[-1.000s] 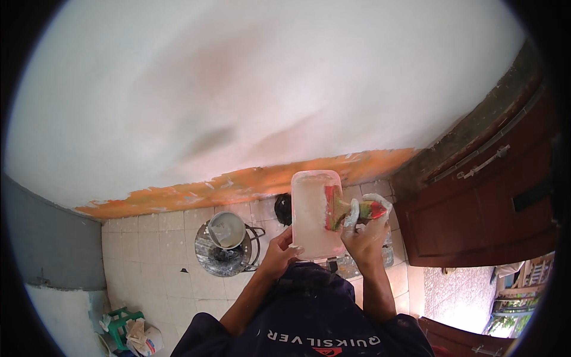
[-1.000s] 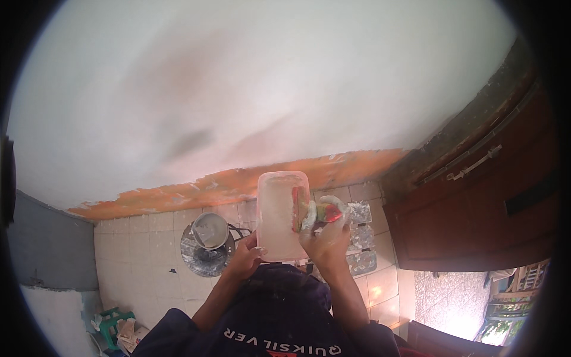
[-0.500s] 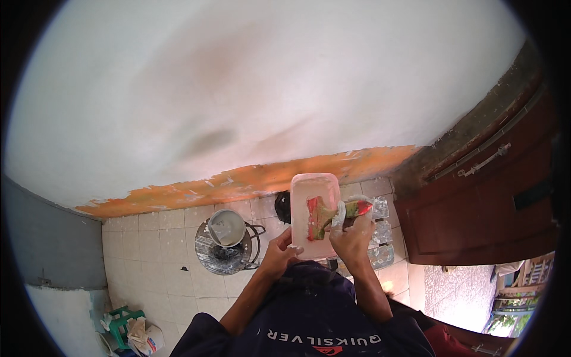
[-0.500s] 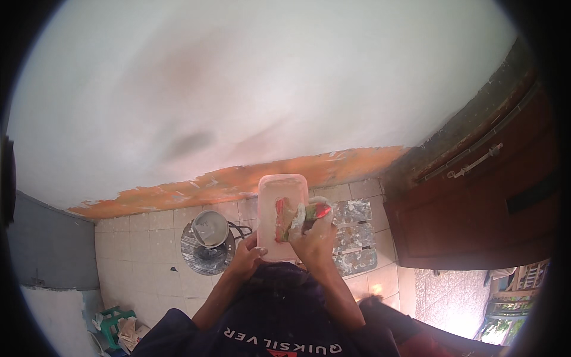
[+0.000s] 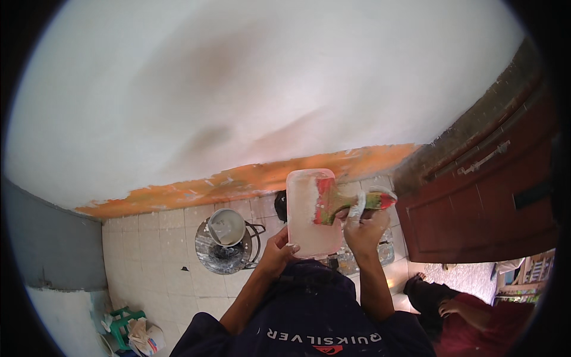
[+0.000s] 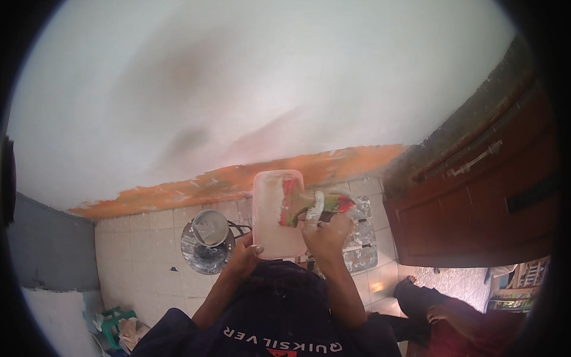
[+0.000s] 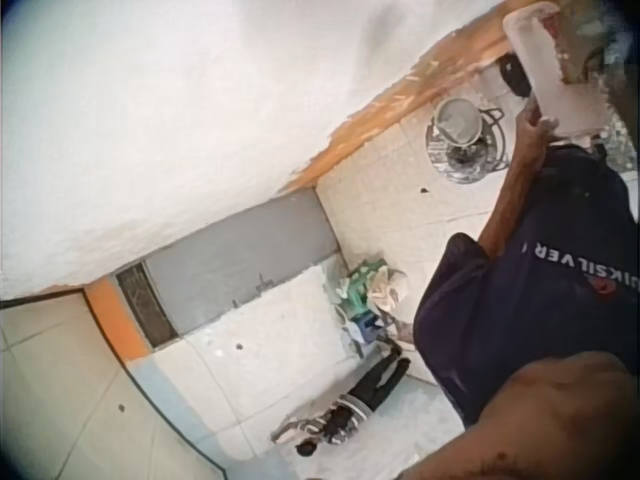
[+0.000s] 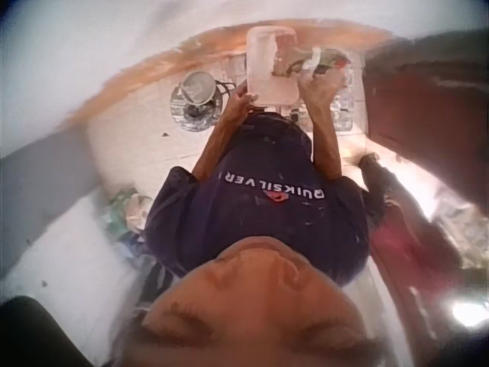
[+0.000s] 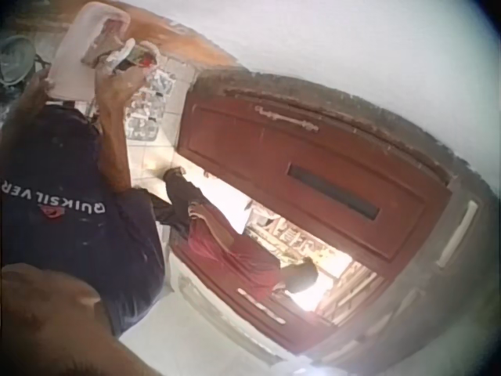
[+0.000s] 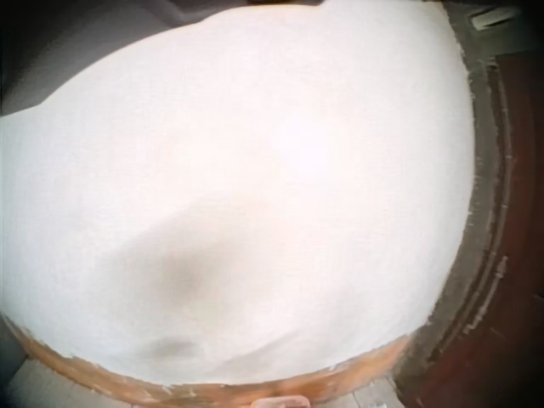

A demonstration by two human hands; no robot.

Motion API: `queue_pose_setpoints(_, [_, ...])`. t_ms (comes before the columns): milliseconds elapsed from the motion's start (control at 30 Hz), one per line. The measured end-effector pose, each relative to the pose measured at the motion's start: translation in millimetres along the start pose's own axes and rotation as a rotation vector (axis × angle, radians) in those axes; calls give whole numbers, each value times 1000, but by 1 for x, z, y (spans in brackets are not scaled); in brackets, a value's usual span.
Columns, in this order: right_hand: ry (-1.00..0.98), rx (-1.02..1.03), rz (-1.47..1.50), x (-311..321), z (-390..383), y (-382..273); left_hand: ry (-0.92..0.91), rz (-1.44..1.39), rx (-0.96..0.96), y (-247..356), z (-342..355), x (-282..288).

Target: The person mixes white paint in a plastic container using a large paintbrush.

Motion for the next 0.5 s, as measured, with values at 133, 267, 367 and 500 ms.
queue_pose_setpoints(133, [-119,9,38,-25,-6,8,-45,64,-33,-2,3,4])
queue_pose_setpoints(267, [-226,-24,-223,-23,-15,5,-14,5,7,2,2,1])
queue_pose_setpoints(367, [-179,-16,-323,-12,-14,-11,9,-20,-1,0,0,7])
queue_pose_setpoints(500, [-200,-3,-260,-8,-3,-24,52,-1,-1,-3,-1,13])
Point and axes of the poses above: each hand's wrist, its own z-axis towards the middle knuckle, its own x-axis out of the back of the hand, y = z × x, the point moved 5 cm from there along z, towards the middle knuckle, and after that the axes turned 9 degrees about -y, right-handed, at the moved point
